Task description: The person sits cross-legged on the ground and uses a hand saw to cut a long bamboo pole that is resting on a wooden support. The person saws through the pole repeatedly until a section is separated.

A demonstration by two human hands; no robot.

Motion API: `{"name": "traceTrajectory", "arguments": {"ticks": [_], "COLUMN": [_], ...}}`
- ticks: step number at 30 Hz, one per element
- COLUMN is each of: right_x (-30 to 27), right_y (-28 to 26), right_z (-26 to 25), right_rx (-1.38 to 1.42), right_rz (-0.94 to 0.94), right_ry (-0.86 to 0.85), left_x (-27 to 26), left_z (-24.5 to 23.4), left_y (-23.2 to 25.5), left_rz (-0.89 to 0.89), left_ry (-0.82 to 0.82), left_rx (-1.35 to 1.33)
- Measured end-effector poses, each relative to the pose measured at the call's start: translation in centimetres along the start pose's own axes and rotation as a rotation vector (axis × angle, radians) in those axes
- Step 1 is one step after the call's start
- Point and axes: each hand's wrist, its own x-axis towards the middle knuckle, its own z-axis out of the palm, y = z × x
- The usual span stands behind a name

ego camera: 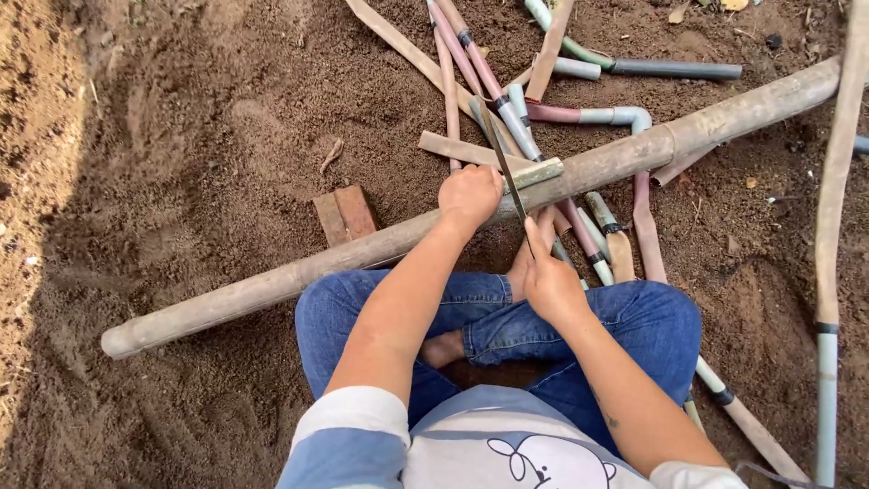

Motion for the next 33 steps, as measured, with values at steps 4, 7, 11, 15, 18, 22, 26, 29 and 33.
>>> {"name": "traceTrajectory", "arguments": {"ticks": [4, 7, 11, 15, 18, 22, 26, 29, 33], "right_x": [3.6, 8.8, 7.1, 0.3, 1.1, 2.7, 3.7, 2.9, 1.0], "right_y": [-0.4, -0.9, -1.7, -2.3, -0.4, -2.6, -2.0, -1.2, 0.0], "right_z": [-0.2, 0.0, -0.1, -1.1, 0.4, -2.5, -1.8, -1.0, 0.8], "right_rx": [-0.076, -0.077, -0.128, -0.069, -0.009, -0.065, -0.034, -0.046, -0.135], "right_rz": [-0.01, -0.067, -0.004, 0.005, 0.034, 0.006, -0.027, -0.018, -0.03], "right_ry": [-0.014, 0.052, 0.031, 0.034, 0.001, -0.055, -0.093, -0.078, 0.105], "left_x": [-0.4, -0.4, -0.5, 0.6, 0.5, 0.4, -0.1, -0.4, -0.2], "left_z": [-0.3, -0.8, 0.2, 1.4, 1.9, 2.0, 1.1, 1.2, 0.5], "left_y": [0.6, 0.6, 0.1, -1.3, -1.4, -2.6, -2.4, -1.5, -0.2], "left_rz": [-0.139, -0.158, -0.16, 0.036, 0.044, 0.073, 0.054, -0.043, -0.219], "left_ry": [0.066, 0.022, 0.105, 0.015, -0.02, 0.028, 0.03, 0.042, 0.135], "left_rx": [-0.137, -0.082, -0.107, -0.045, -0.039, -0.031, 0.016, -0.076, -0.146]}}
